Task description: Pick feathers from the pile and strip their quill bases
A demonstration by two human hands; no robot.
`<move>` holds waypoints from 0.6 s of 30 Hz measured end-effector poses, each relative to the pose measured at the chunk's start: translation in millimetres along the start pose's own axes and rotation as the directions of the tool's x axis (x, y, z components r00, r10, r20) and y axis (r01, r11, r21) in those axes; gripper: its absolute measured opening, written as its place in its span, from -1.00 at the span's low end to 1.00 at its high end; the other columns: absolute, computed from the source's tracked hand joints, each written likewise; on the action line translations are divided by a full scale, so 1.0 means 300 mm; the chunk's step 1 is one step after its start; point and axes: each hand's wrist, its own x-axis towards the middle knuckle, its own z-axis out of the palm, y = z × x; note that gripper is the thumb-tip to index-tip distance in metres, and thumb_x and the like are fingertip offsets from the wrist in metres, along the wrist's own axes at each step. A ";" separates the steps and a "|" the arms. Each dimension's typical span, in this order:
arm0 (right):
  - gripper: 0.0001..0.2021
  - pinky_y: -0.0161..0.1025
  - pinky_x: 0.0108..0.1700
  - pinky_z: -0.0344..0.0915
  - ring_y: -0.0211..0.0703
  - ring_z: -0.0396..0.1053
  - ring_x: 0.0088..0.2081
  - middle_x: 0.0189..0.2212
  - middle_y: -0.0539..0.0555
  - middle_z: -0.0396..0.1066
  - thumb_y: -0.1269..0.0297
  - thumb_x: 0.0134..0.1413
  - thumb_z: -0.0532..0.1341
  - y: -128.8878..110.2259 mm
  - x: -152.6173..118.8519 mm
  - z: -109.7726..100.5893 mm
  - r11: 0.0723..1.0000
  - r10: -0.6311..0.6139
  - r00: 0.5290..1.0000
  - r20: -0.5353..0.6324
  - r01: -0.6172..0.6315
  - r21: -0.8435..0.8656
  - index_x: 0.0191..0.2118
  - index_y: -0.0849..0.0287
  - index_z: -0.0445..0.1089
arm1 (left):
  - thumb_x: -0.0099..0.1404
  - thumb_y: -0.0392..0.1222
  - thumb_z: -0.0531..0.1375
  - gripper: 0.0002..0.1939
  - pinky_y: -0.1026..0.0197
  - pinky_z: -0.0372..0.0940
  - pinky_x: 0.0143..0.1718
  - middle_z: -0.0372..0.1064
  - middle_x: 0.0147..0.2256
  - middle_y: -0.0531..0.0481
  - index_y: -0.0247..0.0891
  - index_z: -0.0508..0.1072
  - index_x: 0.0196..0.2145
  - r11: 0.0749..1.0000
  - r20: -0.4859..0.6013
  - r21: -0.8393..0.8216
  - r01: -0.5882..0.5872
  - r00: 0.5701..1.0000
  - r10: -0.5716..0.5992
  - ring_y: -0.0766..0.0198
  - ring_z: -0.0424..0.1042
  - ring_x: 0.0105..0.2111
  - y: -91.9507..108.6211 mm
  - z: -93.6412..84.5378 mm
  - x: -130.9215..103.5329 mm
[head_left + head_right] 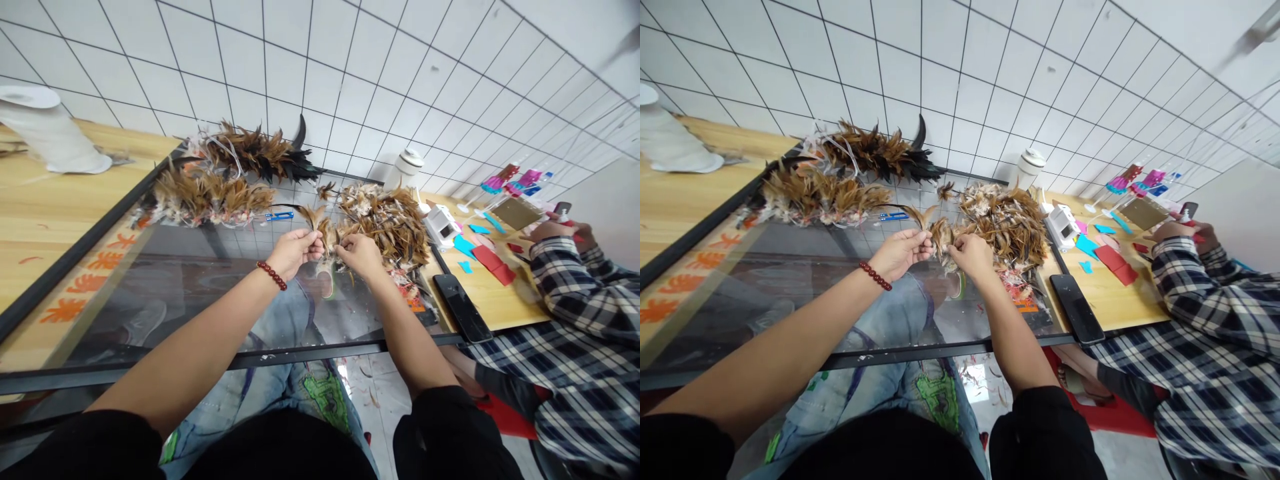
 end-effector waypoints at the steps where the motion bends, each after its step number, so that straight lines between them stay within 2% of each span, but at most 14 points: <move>1: -0.80 -0.31 -0.41 0.10 -0.25 0.25 -0.50 -0.60 -0.02 0.36 0.12 -0.10 0.24 0.004 0.004 0.006 0.998 0.001 1.000 0.025 -0.002 0.056 -0.53 0.14 0.45 | 0.27 -0.39 0.15 -0.90 0.37 0.33 -0.54 0.38 -0.53 -0.02 -0.44 0.44 -0.41 1.000 -0.008 0.000 -0.002 1.000 0.002 0.41 0.40 -0.58 0.001 0.000 0.000; 4: -0.77 -0.33 -0.45 0.08 -0.31 0.18 -0.55 -0.64 -0.07 0.30 0.11 -0.09 0.22 0.026 0.022 0.009 0.936 0.008 0.998 0.062 -0.029 0.351 -0.51 0.18 0.44 | 0.27 -0.38 0.15 -0.89 0.36 0.34 -0.52 0.38 -0.54 -0.02 -0.43 0.44 -0.40 1.000 -0.039 0.006 -0.001 0.999 0.001 0.40 0.40 -0.57 0.007 0.005 -0.005; 9: -0.73 -0.36 -0.50 0.04 -0.38 0.11 -0.59 -0.64 -0.10 0.28 0.09 -0.26 0.35 0.025 0.036 -0.017 0.683 0.070 0.997 0.037 -0.075 0.727 -0.49 0.19 0.42 | 0.26 -0.35 0.17 -0.90 0.33 0.37 -0.46 0.43 -0.51 -0.07 -0.43 0.44 -0.40 1.000 -0.044 0.009 0.018 0.999 -0.018 0.37 0.45 -0.53 0.013 0.012 -0.014; 12: -0.71 -0.38 -0.56 -0.01 -0.41 0.09 -0.64 -0.70 -0.12 0.24 0.11 -0.31 0.40 0.000 0.028 -0.035 0.526 0.116 0.991 0.070 -0.121 0.842 -0.49 0.19 0.41 | 0.25 -0.35 0.19 -0.92 0.32 0.38 -0.45 0.46 -0.50 -0.08 -0.43 0.45 -0.40 1.000 -0.056 0.010 0.019 0.998 -0.019 0.37 0.46 -0.53 0.010 0.012 -0.013; 14: -0.71 -0.39 -0.59 -0.05 -0.41 0.09 -0.65 -0.73 -0.13 0.24 0.12 -0.31 0.41 -0.018 0.019 -0.041 0.456 0.111 0.986 0.125 -0.162 0.875 -0.51 0.19 0.38 | 0.24 -0.35 0.19 -0.92 0.32 0.39 -0.43 0.48 -0.47 -0.11 -0.43 0.46 -0.39 1.000 -0.058 0.013 0.025 0.998 -0.024 0.35 0.48 -0.51 0.008 0.013 -0.012; 18: -0.70 -0.40 -0.59 -0.01 -0.41 0.14 -0.65 -0.71 -0.10 0.31 0.12 -0.30 0.42 -0.050 0.000 -0.032 0.421 0.072 0.981 0.178 -0.192 0.887 -0.51 0.18 0.36 | 0.23 -0.34 0.21 -0.93 0.29 0.42 -0.39 0.52 -0.41 -0.17 -0.43 0.46 -0.38 0.998 -0.052 0.011 0.065 0.997 -0.064 0.30 0.52 -0.45 0.009 0.018 -0.018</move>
